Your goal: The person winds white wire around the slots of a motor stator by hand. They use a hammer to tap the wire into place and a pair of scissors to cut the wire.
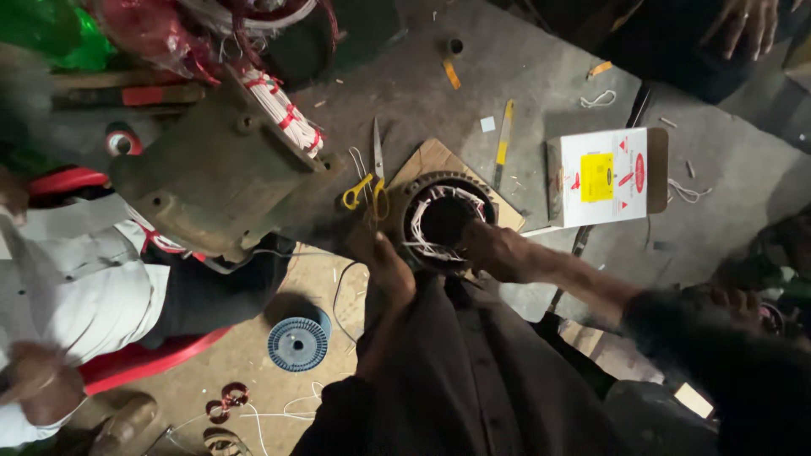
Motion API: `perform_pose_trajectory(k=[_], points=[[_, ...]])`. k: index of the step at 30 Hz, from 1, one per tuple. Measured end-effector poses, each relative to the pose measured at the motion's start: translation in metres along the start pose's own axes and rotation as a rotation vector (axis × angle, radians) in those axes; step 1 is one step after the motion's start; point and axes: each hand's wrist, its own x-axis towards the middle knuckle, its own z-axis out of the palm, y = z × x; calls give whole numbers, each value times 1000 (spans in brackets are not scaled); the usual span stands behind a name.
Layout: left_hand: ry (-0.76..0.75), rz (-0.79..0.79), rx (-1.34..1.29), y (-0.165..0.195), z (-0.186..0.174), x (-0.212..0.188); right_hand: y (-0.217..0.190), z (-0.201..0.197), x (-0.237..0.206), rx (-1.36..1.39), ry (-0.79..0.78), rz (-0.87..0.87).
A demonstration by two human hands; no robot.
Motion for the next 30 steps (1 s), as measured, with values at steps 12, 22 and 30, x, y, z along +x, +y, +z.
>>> perform_pose_trajectory(k=[12,22,30], points=[[-531,307,-296,62,1,67,-91,68,22,83,813,266],[-1069,-311,27,33,-70,6,-126,87,23,40,784,506],[-1128,-708,-306,-14,-62,11,-78,46,27,633,422,849]])
